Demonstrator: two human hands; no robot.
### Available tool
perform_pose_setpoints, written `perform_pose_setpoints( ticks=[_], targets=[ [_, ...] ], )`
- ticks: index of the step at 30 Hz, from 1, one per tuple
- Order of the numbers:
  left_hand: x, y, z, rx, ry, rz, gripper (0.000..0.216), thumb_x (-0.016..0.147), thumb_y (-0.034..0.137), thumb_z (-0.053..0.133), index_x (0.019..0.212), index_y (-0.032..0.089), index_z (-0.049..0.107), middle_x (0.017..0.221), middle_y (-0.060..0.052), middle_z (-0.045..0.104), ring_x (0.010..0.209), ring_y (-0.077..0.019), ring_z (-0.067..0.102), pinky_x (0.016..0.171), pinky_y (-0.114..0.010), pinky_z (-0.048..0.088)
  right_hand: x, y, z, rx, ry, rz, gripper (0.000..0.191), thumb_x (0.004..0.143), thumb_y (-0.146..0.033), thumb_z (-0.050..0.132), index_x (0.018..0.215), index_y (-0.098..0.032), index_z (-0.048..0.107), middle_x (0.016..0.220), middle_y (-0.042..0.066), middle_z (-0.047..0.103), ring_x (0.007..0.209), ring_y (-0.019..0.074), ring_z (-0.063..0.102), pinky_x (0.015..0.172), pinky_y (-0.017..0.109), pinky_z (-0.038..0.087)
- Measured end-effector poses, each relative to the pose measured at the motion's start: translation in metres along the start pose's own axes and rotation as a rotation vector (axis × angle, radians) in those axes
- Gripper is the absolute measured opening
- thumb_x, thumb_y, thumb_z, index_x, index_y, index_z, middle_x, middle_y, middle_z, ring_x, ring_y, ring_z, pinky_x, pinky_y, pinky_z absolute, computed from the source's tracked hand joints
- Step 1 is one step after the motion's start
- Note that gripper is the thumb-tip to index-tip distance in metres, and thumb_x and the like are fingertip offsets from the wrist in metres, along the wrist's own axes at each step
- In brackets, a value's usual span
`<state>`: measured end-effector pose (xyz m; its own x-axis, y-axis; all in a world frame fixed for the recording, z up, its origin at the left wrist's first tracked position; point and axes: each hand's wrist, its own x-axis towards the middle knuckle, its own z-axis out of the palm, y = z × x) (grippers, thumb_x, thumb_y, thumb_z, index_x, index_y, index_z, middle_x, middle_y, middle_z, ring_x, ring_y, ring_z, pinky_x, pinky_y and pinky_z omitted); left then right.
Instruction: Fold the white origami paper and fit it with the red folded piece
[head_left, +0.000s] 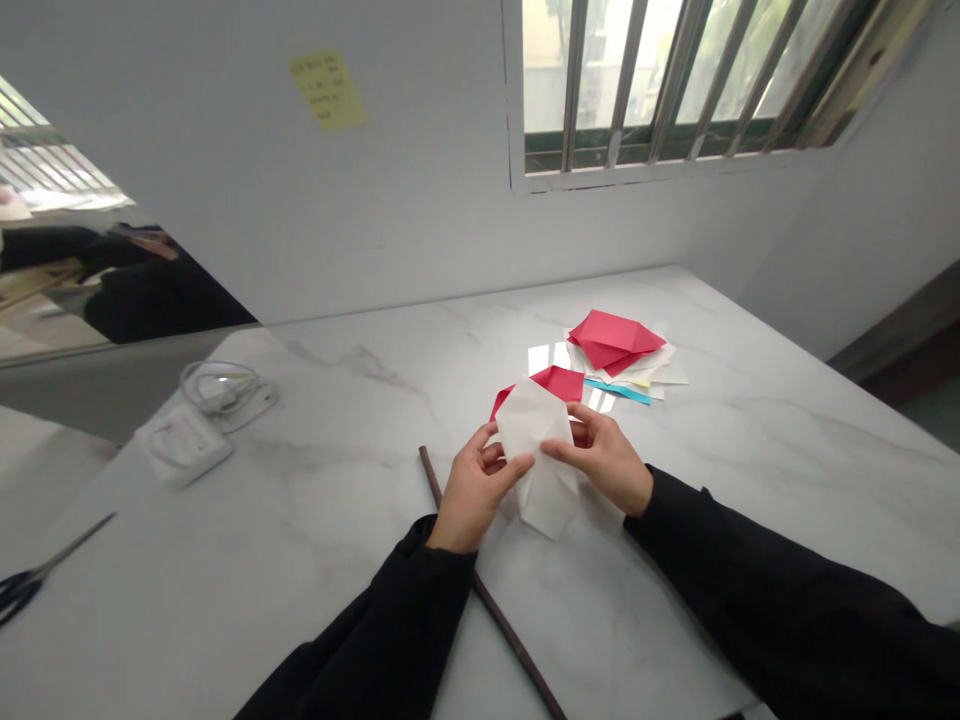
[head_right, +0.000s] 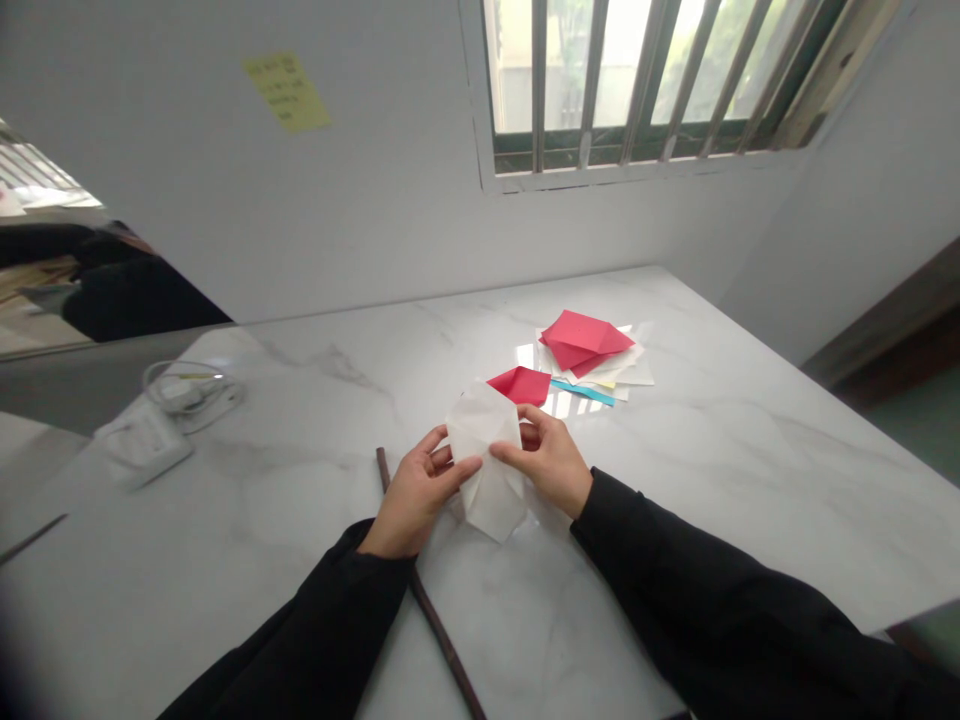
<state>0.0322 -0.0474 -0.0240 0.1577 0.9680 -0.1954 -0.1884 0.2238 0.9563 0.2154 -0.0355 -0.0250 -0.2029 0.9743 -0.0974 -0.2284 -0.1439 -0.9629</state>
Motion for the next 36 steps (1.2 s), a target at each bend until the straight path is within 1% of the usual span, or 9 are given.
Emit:
perform_pose_setpoints(
  ticks=[2,5,10,17,21,29,36],
  targets=[
    [0.0007,-0.0001,-0.0007,0.016,-0.022,0.011,0.064,0.071,0.035,0.089,0.125,0.012,0.064,0.113,-0.017,0.077,0.098,-0.0298,0.075,0.089,-0.040,0.059,0.0001,0.0005,-0.0001,0.004,-0.009,-0.006,0.051,0.070,-0.035,0.087,0.111,-0.018,0.063,0.097,0.008,0.079,0.088,0.0252,0.076,0.081,0.041,0.061],
    [0.0013,-0.0003,-0.0018,0.027,-0.049,0.019,0.057,0.074,0.035,0.086,0.123,0.012,0.067,0.117,-0.016,0.076,0.104,-0.0307,0.074,0.092,-0.041,0.058,0.0005,0.0020,-0.0007,0.017,-0.013,-0.007,0.052,0.071,-0.036,0.087,0.113,-0.019,0.063,0.095,0.007,0.079,0.086,0.0250,0.076,0.081,0.041,0.061],
    [0.0001,-0.0001,-0.0020,0.053,-0.047,0.013,0.052,0.075,0.033,0.086,0.120,0.013,0.070,0.113,-0.014,0.078,0.099,-0.0296,0.074,0.089,-0.040,0.059,0.0011,0.0032,-0.0019,0.024,-0.033,0.017,0.053,0.070,-0.037,0.087,0.114,-0.019,0.065,0.096,0.007,0.079,0.086,0.0254,0.076,0.081,0.041,0.062],
    [-0.0018,0.0068,-0.0020,0.090,-0.069,-0.014,0.049,0.074,0.031,0.085,0.118,0.013,0.072,0.115,-0.014,0.077,0.095,-0.0294,0.075,0.090,-0.044,0.058,0.0015,0.0025,-0.0048,0.016,-0.048,0.025,0.050,0.069,-0.038,0.088,0.110,-0.019,0.066,0.093,0.005,0.079,0.083,0.0250,0.076,0.081,0.041,0.062],
    [-0.0014,0.0068,-0.0033,0.098,-0.060,-0.019,0.049,0.074,0.031,0.084,0.118,0.013,0.072,0.116,-0.015,0.077,0.096,-0.0302,0.075,0.088,-0.044,0.059,0.0025,0.0043,-0.0063,-0.012,-0.069,0.015,0.047,0.069,-0.037,0.088,0.107,-0.019,0.067,0.091,0.005,0.079,0.083,0.0245,0.076,0.080,0.041,0.061],
    [-0.0012,0.0062,-0.0030,0.122,-0.072,-0.019,0.046,0.074,0.032,0.084,0.115,0.014,0.074,0.110,-0.013,0.078,0.098,-0.0313,0.075,0.092,-0.047,0.058,0.0038,0.0070,-0.0069,-0.053,-0.061,-0.004,0.047,0.071,-0.035,0.087,0.110,-0.019,0.067,0.089,0.005,0.078,0.083,0.0247,0.075,0.080,0.042,0.061],
    [-0.0019,0.0082,-0.0020,0.130,-0.110,-0.023,0.046,0.075,0.030,0.083,0.116,0.013,0.072,0.111,-0.014,0.078,0.103,-0.0319,0.074,0.093,-0.046,0.058,0.0033,0.0063,-0.0064,-0.088,-0.078,-0.009,0.048,0.072,-0.034,0.086,0.112,-0.017,0.067,0.093,0.007,0.079,0.084,0.0240,0.076,0.079,0.040,0.060]
  ],
)
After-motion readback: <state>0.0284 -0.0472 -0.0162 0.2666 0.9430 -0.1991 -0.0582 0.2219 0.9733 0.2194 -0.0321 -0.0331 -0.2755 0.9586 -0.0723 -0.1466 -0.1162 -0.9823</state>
